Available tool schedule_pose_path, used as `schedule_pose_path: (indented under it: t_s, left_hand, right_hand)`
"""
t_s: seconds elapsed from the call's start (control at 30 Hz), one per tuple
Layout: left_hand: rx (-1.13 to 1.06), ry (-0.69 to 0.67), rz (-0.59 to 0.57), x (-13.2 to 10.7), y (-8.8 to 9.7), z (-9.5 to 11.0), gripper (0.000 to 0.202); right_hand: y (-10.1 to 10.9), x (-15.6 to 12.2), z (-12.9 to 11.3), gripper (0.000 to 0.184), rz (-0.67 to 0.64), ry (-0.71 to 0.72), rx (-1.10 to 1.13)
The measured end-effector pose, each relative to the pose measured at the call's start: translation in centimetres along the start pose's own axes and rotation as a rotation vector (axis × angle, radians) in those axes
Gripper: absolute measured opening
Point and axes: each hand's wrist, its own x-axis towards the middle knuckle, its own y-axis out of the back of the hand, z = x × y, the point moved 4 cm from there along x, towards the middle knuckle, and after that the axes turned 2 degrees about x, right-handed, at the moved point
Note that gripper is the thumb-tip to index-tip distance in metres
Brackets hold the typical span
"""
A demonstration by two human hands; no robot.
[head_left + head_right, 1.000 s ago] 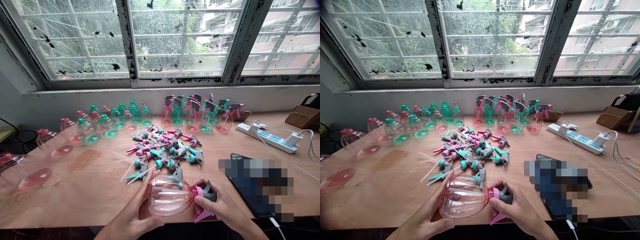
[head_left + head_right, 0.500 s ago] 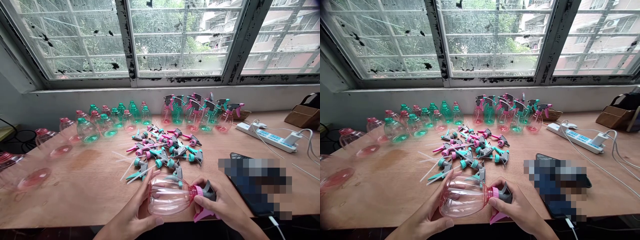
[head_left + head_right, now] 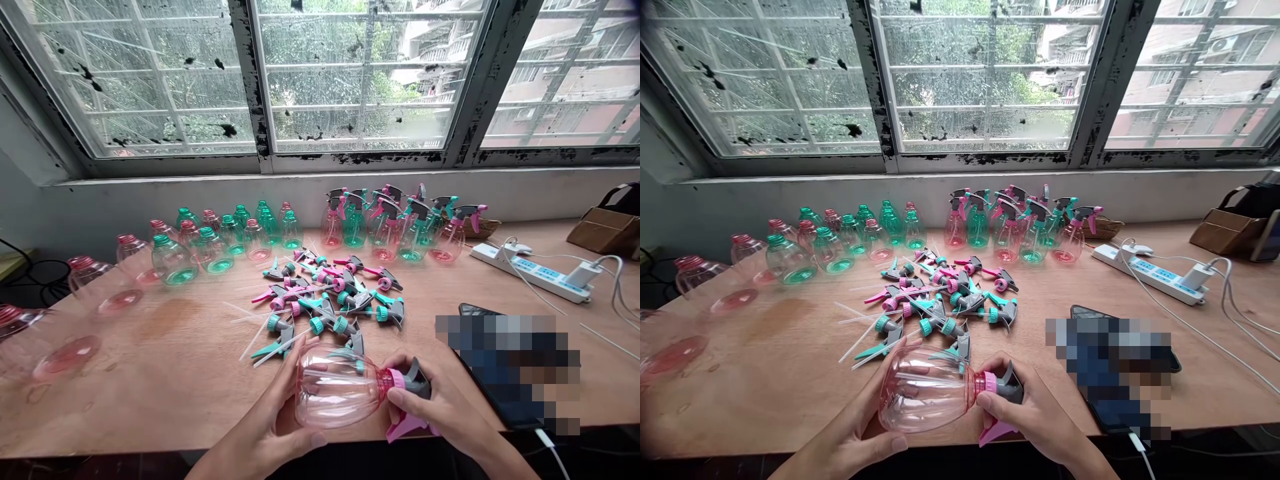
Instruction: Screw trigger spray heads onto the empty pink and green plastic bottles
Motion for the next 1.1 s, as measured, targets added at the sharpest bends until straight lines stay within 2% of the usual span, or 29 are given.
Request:
schedule_pose_path:
  t_s: [0.27, 0.37, 0.43, 0.57, 0.77, 0.9, 1.1]
  left_hand:
    - [0.156, 0.0, 0.146, 1.0, -0.1, 0.3, 0.1]
    - [0.143, 0.01, 0.165, 1.1, -0.2, 0.7, 0.117]
    - [0.107, 0.036, 0.159, 1.1, 0.0, 0.6, 0.122]
    - [0.12, 0.057, 0.101, 0.8, 0.5, 0.1, 0.098]
    - [0.102, -0.006, 0.084, 0.8, 0.5, 0.2, 0.092]
    - [0.037, -0.006, 0.06, 0.6, 0.5, 0.1, 0.102]
    - [0.06, -0.015, 0.013, 0.4, 0.6, -0.4, 0.091]
  right_hand:
    - [-0.3, 0.1, -0.5, 0.04, 0.04, -0.039, 0.117]
    - [-0.3, 0.1, -0.4, 0.04, 0.049, -0.041, 0.094]
    - [-0.2, 0.1, -0.3, 0.039, 0.052, -0.036, 0.065]
    - [-0.1, 0.1, 0.0, 0.038, 0.047, -0.024, 0.055]
    - [-0.1, 0.0, 0.0, 0.037, 0.03, -0.036, 0.08]
    - [0.0, 0.0, -0.1, 0.036, 0.038, -0.027, 0.06]
    - [0.0, 0.1, 0.0, 0.035, 0.031, -0.026, 0.069]
